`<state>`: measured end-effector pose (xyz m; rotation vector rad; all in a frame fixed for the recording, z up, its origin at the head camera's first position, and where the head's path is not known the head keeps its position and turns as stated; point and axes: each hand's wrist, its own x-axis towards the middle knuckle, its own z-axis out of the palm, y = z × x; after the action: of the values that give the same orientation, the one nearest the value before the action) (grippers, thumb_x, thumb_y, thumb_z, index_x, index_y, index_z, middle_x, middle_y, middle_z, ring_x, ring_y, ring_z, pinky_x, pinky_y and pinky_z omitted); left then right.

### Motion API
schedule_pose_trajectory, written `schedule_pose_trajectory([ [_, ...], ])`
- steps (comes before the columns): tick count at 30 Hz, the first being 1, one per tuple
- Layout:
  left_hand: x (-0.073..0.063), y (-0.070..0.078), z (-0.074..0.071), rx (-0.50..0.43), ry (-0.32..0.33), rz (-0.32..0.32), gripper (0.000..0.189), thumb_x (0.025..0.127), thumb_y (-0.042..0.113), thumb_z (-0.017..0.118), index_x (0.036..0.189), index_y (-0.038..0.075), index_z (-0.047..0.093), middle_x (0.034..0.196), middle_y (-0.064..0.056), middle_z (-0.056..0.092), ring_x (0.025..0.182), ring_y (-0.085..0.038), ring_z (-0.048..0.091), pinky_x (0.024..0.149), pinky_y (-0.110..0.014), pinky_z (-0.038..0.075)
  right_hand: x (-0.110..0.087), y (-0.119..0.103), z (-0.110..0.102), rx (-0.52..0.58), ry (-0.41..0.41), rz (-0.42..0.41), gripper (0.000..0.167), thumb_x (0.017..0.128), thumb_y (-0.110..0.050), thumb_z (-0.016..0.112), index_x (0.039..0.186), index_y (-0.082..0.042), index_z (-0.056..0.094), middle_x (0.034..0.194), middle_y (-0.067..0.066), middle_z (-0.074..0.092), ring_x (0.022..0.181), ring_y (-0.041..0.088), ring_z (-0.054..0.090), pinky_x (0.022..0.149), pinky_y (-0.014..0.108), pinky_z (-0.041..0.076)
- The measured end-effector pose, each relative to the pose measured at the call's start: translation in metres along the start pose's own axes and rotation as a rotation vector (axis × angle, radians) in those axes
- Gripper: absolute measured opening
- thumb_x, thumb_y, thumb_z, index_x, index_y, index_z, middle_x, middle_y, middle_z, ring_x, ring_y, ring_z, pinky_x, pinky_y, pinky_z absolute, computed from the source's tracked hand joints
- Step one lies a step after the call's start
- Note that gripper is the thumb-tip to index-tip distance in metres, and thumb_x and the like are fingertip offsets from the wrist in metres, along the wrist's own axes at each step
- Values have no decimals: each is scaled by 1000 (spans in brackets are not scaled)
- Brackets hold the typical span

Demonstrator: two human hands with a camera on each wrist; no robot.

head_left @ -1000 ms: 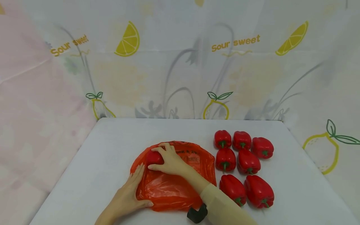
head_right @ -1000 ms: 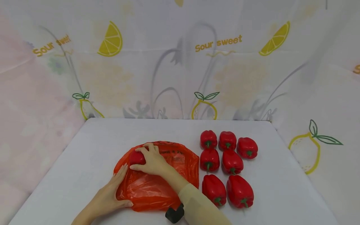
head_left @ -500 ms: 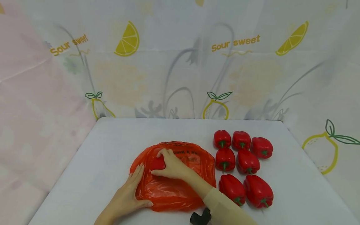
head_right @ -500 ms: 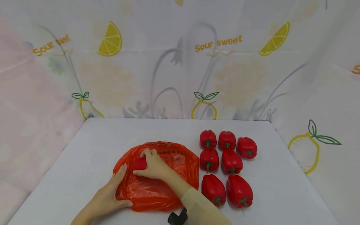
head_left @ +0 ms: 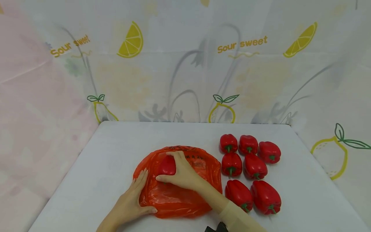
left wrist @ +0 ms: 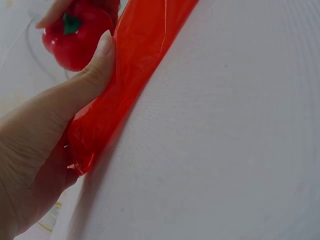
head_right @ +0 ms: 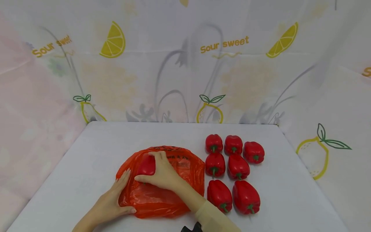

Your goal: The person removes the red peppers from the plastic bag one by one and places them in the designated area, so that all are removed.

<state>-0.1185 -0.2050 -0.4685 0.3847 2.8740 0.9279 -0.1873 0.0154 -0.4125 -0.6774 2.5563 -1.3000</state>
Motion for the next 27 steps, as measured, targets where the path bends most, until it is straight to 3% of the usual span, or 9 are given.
schedule_pose_trajectory([
  [9,0,0,-1,-9,-5,-9,124,61,69,76,155,11,18,159,-14,18,140,-46,22,93,-62,42,-19,-16,-16,145,153,-47,82,79,-41,77,144,-22,31,136,-7,40,120,18,45,83,34,54],
  [18,0,-2,0,5,5,11,126,60,75,71,155,11,18,159,-14,17,139,-48,21,92,-64,42,-29,-15,-34,80,275,-231,86,71,-25,85,142,-20,35,137,-7,38,122,13,43,82,32,54],
  [27,-1,-1,0,19,23,23,126,60,76,69,154,9,20,158,-16,19,136,-51,23,90,-64,43,-41,-14,-48,29,304,-313,90,68,-20,88,141,-19,36,138,-6,36,124,14,42,83,33,54],
])
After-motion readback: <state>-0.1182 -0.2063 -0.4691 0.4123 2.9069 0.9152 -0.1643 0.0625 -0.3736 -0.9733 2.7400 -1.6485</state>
